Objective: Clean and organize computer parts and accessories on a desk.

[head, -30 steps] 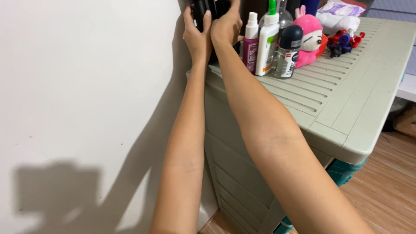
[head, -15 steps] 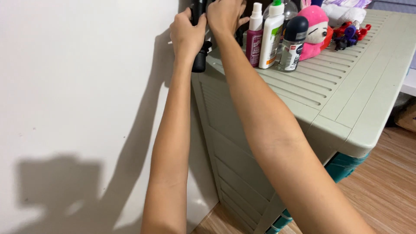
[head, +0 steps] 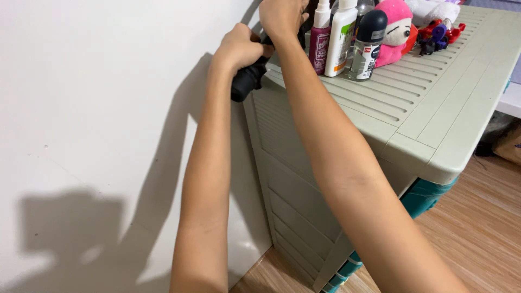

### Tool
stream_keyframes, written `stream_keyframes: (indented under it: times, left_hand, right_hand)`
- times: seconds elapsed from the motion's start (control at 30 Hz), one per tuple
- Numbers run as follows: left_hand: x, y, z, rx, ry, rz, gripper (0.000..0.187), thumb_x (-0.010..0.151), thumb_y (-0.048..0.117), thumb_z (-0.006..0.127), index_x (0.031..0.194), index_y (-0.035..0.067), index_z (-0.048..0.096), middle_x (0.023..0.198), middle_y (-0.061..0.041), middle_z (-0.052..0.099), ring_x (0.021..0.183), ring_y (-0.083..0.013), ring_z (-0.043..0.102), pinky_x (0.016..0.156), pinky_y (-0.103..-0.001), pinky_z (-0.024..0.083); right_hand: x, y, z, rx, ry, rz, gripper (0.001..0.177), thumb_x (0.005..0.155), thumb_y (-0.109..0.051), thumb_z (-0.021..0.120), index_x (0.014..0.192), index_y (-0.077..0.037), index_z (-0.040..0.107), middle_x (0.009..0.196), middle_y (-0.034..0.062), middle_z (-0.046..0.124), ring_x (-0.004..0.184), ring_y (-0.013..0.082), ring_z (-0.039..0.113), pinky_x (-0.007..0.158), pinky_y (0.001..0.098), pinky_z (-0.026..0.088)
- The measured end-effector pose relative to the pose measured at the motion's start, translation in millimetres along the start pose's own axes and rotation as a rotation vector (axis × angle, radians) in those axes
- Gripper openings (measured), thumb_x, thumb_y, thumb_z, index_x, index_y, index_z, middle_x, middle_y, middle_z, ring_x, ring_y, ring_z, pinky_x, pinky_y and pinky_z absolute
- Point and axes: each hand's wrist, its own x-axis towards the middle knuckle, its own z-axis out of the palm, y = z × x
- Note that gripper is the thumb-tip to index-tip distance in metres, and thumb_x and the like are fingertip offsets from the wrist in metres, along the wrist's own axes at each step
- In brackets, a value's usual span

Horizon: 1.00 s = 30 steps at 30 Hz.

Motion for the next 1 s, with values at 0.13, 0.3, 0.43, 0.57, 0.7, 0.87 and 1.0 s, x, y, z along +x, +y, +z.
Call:
stream_keyframes:
  times: [0.13, 0.3, 0.43, 0.57, 0.7, 0.87, 1.0]
  left_hand:
    - [7.0, -9.1, -5.5, 0.082, -0.087, 0.040, 0.036, 0.071, 0.024, 0.089, 0.103, 0.008, 0.080, 0.099, -0.014, 0.078, 0.092, -0.0256, 0.075, 0.085, -0.039, 0.057]
    - [44.2, -33.1, 10.6, 0.140, -0.097, 0.107, 0.043, 0.061, 0.021, 0.094, 0.102, 0.017, 0.082, 0.101, -0.007, 0.076, 0.093, -0.0246, 0.072, 0.086, -0.041, 0.049]
    - [56.2, -29.3, 9.4, 0.302, -0.232, 0.203, 0.020, 0.076, 0.013, 0.079, 0.093, 0.006, 0.074, 0.082, -0.007, 0.073, 0.074, -0.0268, 0.064, 0.068, -0.046, 0.053]
    - [58.7, -31.3, 13.4, 0.370, -0.250, 0.183, 0.018, 0.079, 0.017, 0.078, 0.094, 0.008, 0.072, 0.083, -0.006, 0.073, 0.074, -0.0250, 0.062, 0.070, -0.045, 0.053]
    - [93.2, -52.9, 30.0, 0.542, -0.267, 0.225, 0.015, 0.085, 0.020, 0.072, 0.097, 0.012, 0.068, 0.088, -0.004, 0.071, 0.076, -0.0209, 0.060, 0.076, -0.042, 0.053]
    - [158.3, -114.0, 66.4, 0.898, -0.241, 0.555, 0.018, 0.089, 0.011, 0.060, 0.106, 0.017, 0.062, 0.100, -0.004, 0.072, 0.090, -0.0210, 0.062, 0.087, -0.044, 0.050]
    - [96.9, -54.1, 37.5, 0.411, -0.073, 0.216, 0.033, 0.089, 0.026, 0.065, 0.121, 0.020, 0.059, 0.116, -0.002, 0.070, 0.104, -0.0264, 0.064, 0.092, -0.047, 0.050]
  right_hand:
    - [-8.0, -7.5, -1.8, 0.054, 0.028, -0.084, 0.026, 0.089, -0.017, 0.060, 0.097, 0.007, 0.065, 0.096, 0.0319, 0.062, 0.086, 0.0402, 0.066, 0.081, 0.0534, 0.051]
    - [-32.5, -32.1, -24.7, 0.157, 0.046, -0.254, 0.015, 0.085, -0.006, 0.060, 0.077, 0.005, 0.065, 0.062, 0.0188, 0.062, 0.054, 0.0295, 0.063, 0.055, 0.0424, 0.052]
    - [-50.8, -50.5, -48.3, 0.215, 0.021, -0.289, 0.017, 0.088, -0.005, 0.061, 0.075, 0.005, 0.065, 0.058, 0.0165, 0.061, 0.048, 0.0275, 0.062, 0.047, 0.0403, 0.050]
    - [-56.0, -50.2, -54.3, 0.254, 0.033, -0.368, 0.017, 0.090, -0.003, 0.060, 0.076, 0.005, 0.065, 0.059, 0.0166, 0.063, 0.051, 0.0284, 0.064, 0.050, 0.0410, 0.051]
    - [-54.7, -47.2, -53.6, 0.201, 0.071, -0.428, 0.010, 0.090, -0.002, 0.061, 0.085, 0.005, 0.066, 0.074, 0.0196, 0.066, 0.069, 0.0342, 0.066, 0.063, 0.0445, 0.052]
    - [-65.9, -41.9, -55.3, 0.095, 0.061, -0.444, 0.014, 0.090, -0.003, 0.064, 0.103, 0.003, 0.064, 0.101, 0.0223, 0.066, 0.098, 0.0398, 0.062, 0.083, 0.0503, 0.051]
    - [-74.0, -56.1, -75.3, 0.049, 0.000, -0.344, 0.039, 0.092, -0.008, 0.064, 0.128, 0.001, 0.053, 0.128, 0.0270, 0.054, 0.113, 0.0440, 0.058, 0.087, 0.0519, 0.053]
